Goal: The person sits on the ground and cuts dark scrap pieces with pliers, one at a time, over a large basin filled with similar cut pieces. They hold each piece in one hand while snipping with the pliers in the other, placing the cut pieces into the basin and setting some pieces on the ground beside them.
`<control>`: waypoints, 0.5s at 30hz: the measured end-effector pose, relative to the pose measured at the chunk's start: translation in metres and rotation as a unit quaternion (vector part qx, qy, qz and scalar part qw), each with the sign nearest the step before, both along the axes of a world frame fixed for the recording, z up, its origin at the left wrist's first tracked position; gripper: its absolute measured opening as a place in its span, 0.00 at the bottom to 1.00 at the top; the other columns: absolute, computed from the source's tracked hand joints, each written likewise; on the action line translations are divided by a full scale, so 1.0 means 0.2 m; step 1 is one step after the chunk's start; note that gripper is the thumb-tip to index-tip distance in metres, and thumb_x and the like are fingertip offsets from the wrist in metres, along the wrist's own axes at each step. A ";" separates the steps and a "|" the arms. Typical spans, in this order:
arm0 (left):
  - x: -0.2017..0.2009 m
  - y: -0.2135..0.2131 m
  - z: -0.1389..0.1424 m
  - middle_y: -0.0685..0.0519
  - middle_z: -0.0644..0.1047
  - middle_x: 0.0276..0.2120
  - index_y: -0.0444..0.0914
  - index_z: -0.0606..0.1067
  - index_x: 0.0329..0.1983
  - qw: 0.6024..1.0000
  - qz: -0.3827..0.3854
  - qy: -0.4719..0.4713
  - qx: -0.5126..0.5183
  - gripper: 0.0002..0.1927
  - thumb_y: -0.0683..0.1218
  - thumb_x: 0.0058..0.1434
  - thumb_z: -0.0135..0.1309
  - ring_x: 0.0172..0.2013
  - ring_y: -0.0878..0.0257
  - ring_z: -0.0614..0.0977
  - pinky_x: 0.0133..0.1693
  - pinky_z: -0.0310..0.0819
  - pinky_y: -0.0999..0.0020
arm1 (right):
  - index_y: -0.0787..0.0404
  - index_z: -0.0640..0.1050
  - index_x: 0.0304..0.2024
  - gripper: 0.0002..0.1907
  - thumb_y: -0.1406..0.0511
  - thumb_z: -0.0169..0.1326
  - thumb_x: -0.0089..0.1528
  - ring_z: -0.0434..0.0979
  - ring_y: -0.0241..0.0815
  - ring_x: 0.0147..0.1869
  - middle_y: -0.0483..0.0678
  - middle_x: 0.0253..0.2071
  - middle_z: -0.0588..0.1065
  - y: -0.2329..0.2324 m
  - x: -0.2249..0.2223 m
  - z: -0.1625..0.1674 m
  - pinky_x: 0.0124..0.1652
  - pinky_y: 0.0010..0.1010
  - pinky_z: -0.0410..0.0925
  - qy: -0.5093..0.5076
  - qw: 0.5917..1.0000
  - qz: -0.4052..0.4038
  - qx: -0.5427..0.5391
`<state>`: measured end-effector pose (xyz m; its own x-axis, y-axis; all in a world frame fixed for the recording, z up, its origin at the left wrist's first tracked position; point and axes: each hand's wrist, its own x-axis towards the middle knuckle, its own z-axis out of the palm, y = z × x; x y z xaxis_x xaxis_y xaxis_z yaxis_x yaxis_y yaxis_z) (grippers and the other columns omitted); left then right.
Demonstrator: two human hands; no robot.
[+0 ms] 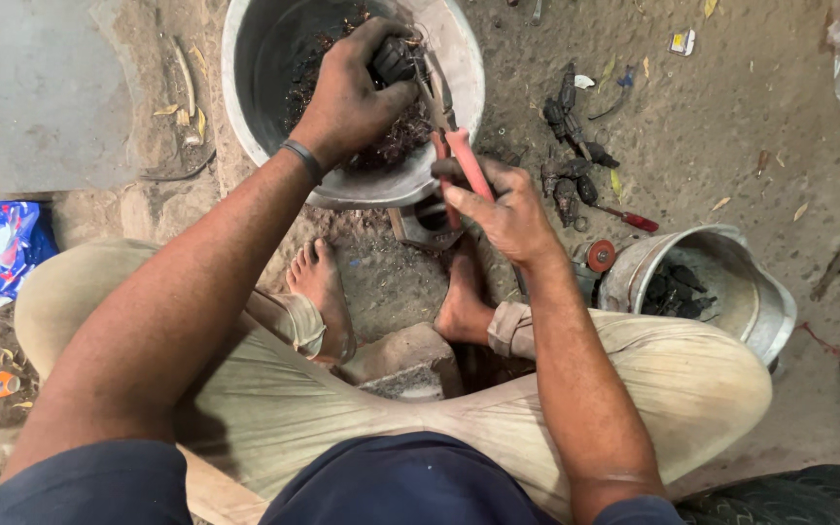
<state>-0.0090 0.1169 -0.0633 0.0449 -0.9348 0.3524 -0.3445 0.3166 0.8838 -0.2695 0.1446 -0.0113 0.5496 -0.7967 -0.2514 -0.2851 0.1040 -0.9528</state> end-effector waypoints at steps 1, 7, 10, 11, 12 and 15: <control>0.00 0.00 0.01 0.42 0.81 0.45 0.32 0.73 0.57 1.000 0.008 -0.007 -0.001 0.23 0.39 0.58 0.62 0.46 0.53 0.86 0.52 0.79 0.60 | 0.65 0.80 0.57 0.21 0.63 0.61 0.63 0.78 0.35 0.41 0.49 0.43 0.80 0.00 0.00 0.00 0.42 0.30 0.73 0.034 0.999 -0.009 -0.004; -0.01 0.00 0.06 0.41 0.81 0.41 0.35 0.74 0.54 0.997 0.058 -0.056 -0.015 0.22 0.38 0.55 0.61 0.44 0.46 0.85 0.48 0.79 0.57 | 0.63 0.79 0.58 0.22 0.63 0.62 0.63 0.79 0.38 0.49 0.49 0.46 0.81 0.00 0.01 -0.03 0.51 0.31 0.72 0.090 0.987 0.006 -0.129; -0.02 0.01 0.07 0.41 0.81 0.43 0.36 0.74 0.54 0.991 0.096 -0.094 -0.009 0.23 0.39 0.54 0.62 0.45 0.43 0.84 0.48 0.78 0.54 | 0.64 0.79 0.56 0.21 0.62 0.63 0.63 0.81 0.43 0.52 0.53 0.49 0.81 0.01 0.01 -0.05 0.52 0.34 0.73 0.128 0.977 -0.015 -0.171; -0.02 0.02 0.07 0.41 0.80 0.44 0.36 0.73 0.55 0.988 0.102 -0.114 -0.022 0.25 0.38 0.53 0.63 0.46 0.41 0.83 0.48 0.77 0.52 | 0.65 0.79 0.55 0.21 0.61 0.64 0.63 0.81 0.45 0.54 0.55 0.50 0.80 0.01 0.01 -0.06 0.53 0.35 0.73 0.140 0.971 -0.023 -0.191; -0.02 0.03 0.07 0.40 0.80 0.45 0.36 0.73 0.56 0.985 0.108 -0.133 -0.036 0.27 0.38 0.52 0.64 0.46 0.40 0.82 0.48 0.77 0.51 | 0.65 0.79 0.55 0.21 0.61 0.63 0.63 0.81 0.48 0.55 0.56 0.51 0.80 0.01 0.01 -0.07 0.54 0.37 0.72 0.137 0.967 -0.017 -0.216; -0.05 0.04 0.06 0.41 0.79 0.47 0.37 0.73 0.59 0.985 0.097 -0.141 0.004 0.30 0.39 0.51 0.65 0.46 0.41 0.82 0.48 0.77 0.50 | 0.66 0.79 0.55 0.20 0.62 0.63 0.64 0.80 0.54 0.58 0.59 0.53 0.79 0.01 0.02 -0.10 0.57 0.41 0.71 0.134 0.952 -0.007 -0.275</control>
